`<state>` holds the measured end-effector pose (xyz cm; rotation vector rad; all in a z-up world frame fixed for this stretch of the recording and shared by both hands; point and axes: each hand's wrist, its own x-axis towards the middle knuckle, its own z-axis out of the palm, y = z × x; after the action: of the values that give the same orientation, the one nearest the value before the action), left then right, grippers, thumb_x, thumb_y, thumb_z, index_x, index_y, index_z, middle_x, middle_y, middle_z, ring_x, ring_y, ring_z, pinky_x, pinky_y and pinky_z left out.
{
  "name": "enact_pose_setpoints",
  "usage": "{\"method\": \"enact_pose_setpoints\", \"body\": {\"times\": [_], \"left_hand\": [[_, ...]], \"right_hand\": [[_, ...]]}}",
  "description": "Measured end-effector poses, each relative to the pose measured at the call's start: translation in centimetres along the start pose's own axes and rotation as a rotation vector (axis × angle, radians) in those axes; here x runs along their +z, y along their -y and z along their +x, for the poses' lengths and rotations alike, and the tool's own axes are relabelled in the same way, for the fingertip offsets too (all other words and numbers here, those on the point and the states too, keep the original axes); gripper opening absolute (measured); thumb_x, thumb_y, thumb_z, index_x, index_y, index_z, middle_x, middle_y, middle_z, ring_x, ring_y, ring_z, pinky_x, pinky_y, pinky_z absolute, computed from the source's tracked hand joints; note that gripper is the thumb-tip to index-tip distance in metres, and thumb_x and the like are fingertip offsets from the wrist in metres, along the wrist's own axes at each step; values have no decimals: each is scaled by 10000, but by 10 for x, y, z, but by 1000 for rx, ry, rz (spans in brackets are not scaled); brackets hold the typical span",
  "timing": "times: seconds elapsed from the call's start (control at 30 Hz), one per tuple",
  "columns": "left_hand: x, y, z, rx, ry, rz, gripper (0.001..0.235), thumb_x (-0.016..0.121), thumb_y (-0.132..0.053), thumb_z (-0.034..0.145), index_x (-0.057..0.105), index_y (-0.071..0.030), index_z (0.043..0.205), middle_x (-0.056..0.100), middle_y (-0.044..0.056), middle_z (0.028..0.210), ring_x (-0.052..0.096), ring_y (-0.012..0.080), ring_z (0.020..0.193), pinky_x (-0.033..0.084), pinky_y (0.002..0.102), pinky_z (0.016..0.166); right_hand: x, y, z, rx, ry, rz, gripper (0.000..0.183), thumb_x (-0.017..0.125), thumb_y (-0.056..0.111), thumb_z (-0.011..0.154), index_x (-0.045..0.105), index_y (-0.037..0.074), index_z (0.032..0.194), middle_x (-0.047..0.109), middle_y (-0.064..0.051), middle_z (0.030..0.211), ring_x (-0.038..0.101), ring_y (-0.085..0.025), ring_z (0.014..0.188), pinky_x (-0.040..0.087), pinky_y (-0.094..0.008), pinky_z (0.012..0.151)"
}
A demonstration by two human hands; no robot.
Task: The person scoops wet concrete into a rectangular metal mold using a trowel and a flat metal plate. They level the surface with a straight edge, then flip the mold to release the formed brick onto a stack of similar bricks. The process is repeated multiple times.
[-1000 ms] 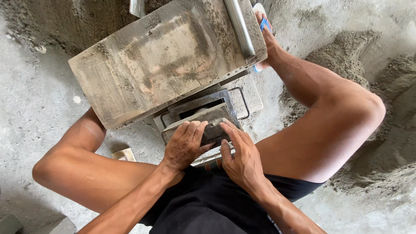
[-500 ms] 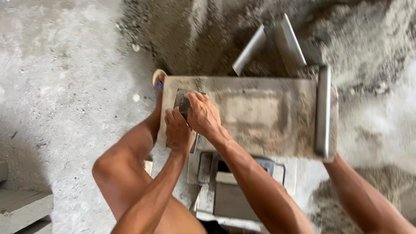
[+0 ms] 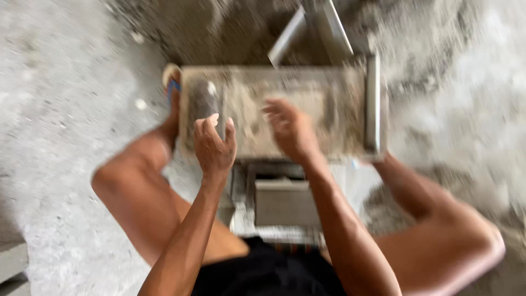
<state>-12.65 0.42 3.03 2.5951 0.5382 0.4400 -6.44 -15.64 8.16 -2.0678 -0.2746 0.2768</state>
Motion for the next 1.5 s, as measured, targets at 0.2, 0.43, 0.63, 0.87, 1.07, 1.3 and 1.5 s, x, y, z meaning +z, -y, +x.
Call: {"method": "enact_pose_setpoints", "body": {"times": [0.2, 0.43, 0.63, 0.87, 1.07, 1.3, 1.5], "left_hand": [[-29, -24, -86, -495, 553, -610, 752, 156, -566, 942, 575, 20, 1157, 586, 246, 1134, 522, 402, 1119, 380, 472, 929], [-8, -16, -131, -828, 918, -630, 836, 55, -689, 885, 313, -100, 1420, 391, 144, 1416, 278, 379, 1333, 201, 523, 1094], [8, 10, -160, -891, 850, -765, 796, 64, -617, 932, 469, -57, 1327, 396, 200, 1390, 297, 359, 1324, 196, 488, 1106], [-12, -12, -114, -785, 733, -839, 714, 138, -495, 964, 580, 1, 1225, 515, 276, 1267, 434, 401, 1230, 327, 469, 1044], [-1, 8, -31, -799, 649, -1055, 709, 198, -594, 925, 403, -95, 1386, 571, 243, 1067, 622, 307, 781, 549, 337, 548], [-130, -25, 73, -858, 367, -1185, 701, 252, -601, 877, 518, -113, 1305, 614, 197, 878, 654, 318, 672, 549, 377, 523], [-366, -29, 124, -1073, -53, -1351, 587, 335, -545, 846, 587, -149, 1200, 534, 65, 737, 565, 194, 523, 491, 270, 415]], "right_hand": [[-72, -92, -139, 397, -631, 176, 309, 443, 266, 915, 612, 104, 1116, 681, -142, 978, 668, -237, 918, 559, -352, 663], [-24, -113, -194, 1147, -677, 749, 514, 482, 398, 839, 610, -23, 1104, 617, -206, 1046, 569, -311, 979, 465, -404, 817], [-19, -128, -189, 1090, -470, 1315, 400, 548, 402, 830, 675, 29, 899, 649, -170, 865, 612, -307, 720, 507, -386, 619], [-45, -66, -145, 1080, -489, 1265, 305, 611, 387, 767, 653, 87, 731, 634, -107, 687, 595, -236, 544, 487, -313, 455], [-66, -41, -46, 873, -320, 1323, 329, 553, 378, 781, 623, 83, 654, 623, -137, 639, 598, -262, 481, 519, -315, 457], [-60, 158, 75, 813, -42, 1243, 303, 556, 360, 788, 567, 124, 597, 555, -40, 543, 585, -174, 432, 489, -233, 399], [-55, 270, 145, -242, 236, 63, 747, 844, 203, 424, 557, 113, 1107, 620, -144, 835, 631, -227, 790, 486, -306, 696]]}}
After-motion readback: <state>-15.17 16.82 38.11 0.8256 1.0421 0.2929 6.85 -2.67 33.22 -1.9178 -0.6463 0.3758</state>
